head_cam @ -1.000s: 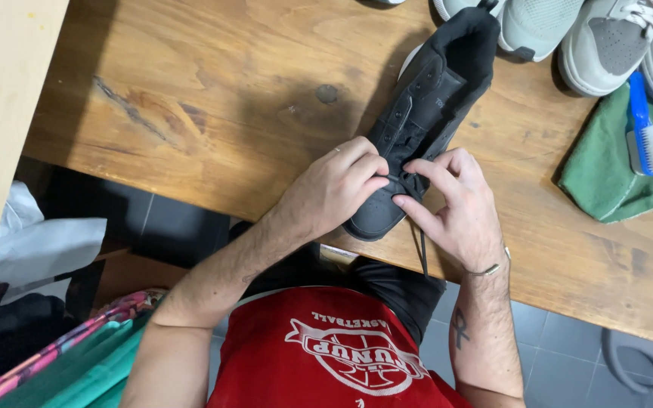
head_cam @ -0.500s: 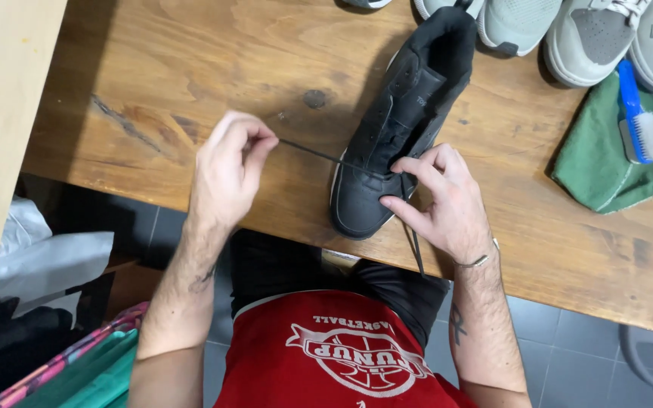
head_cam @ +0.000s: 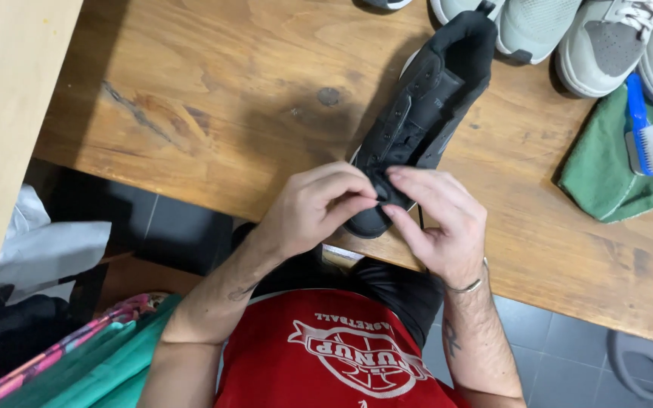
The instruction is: The person removes the old shoelaces from a black sneaker and replaces them with new ones. They thread the laces through the eyelets, pull them tight, and tie a knot at the top.
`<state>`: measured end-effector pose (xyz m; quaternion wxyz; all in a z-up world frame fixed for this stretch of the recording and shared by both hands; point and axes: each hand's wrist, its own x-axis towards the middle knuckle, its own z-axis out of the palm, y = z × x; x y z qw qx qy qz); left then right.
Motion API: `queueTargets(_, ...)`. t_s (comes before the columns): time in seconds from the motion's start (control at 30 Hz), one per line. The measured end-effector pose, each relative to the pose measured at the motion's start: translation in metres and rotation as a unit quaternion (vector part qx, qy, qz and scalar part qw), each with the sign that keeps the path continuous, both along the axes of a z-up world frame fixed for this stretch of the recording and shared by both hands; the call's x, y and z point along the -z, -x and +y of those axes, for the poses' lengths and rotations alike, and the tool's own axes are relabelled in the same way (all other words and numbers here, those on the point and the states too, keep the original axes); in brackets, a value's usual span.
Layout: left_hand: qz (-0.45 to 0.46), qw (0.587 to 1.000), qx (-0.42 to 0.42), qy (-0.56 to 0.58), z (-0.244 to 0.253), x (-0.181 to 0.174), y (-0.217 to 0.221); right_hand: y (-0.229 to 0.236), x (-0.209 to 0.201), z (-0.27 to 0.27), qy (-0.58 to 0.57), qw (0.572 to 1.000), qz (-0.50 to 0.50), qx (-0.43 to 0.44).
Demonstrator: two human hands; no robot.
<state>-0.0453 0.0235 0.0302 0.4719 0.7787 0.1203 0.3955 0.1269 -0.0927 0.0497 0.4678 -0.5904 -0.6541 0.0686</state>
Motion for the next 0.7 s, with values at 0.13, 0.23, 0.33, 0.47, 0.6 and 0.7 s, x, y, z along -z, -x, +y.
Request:
queueTargets(0.13, -0.013, 0.999, 0.029, 0.018, 0.000, -0.006, -0.009, -0.005, 0.017, -0.001, -0.004, 0.999, 0.047, -0.016)
queueTargets(0.23, -0.009, 1.000, 0.027, 0.008, 0.003, -0.004, -0.012, -0.004, 0.016, 0.000, -0.024, 0.997, 0.067, -0.017)
queueTargets(0.33, -0.006, 1.000, 0.021, -0.007, 0.011, 0.000, -0.018, -0.007, 0.018, 0.001, -0.034, 0.997, 0.070, -0.023)
queueTargets(0.47, 0.039, 0.998, -0.053, -0.016, 0.024, 0.012, -0.033, -0.011, 0.024, 0.000, 0.003, 0.995, 0.055, 0.080)
queueTargets(0.6, 0.297, 0.948, -0.107, -0.033, 0.042, -0.002, -0.053, -0.009, 0.020, 0.007, 0.048, 0.990, 0.021, 0.130)
queueTargets(0.7, 0.295, 0.948, -0.104, -0.056, 0.050, 0.003, -0.061, -0.005, 0.016, 0.011, 0.068, 0.988, -0.006, 0.137)
